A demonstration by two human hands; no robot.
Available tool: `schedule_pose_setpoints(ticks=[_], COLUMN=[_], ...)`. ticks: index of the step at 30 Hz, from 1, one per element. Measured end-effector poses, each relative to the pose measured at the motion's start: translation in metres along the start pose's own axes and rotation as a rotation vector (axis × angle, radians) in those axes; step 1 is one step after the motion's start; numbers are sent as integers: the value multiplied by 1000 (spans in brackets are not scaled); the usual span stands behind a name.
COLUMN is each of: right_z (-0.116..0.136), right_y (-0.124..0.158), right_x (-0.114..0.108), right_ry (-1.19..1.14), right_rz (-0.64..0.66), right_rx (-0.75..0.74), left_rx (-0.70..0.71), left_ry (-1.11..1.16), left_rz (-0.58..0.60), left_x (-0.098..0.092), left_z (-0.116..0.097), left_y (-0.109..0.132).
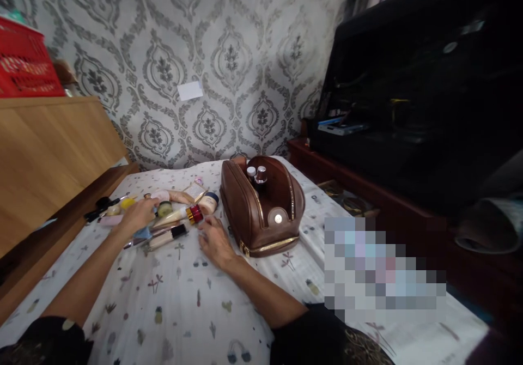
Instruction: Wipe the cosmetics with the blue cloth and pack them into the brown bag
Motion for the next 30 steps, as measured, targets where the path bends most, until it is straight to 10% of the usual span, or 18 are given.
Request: schedule_pose_setpoints(ticks=[14, 30], right_z=[2, -5], right_y=[1, -2], right_x=[-2, 1], right_ry=[-22, -59], right_rz=[14, -8], right_rx=[25, -4], left_rx=[164, 36], left_ry=[-17, 76], left_rz=[-44, -266], left_x=[14, 7], left_z=[-55, 23], left_y=[-42, 25])
Point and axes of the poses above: each hand's wrist, its own y-axis away from the middle knuckle, its own x-axis out of the palm, z = x × y, the point moved 8 cm from there along -y, towards the middle knuckle, and after that the axes turned 8 degrees about -x, right-handed, at the moved point
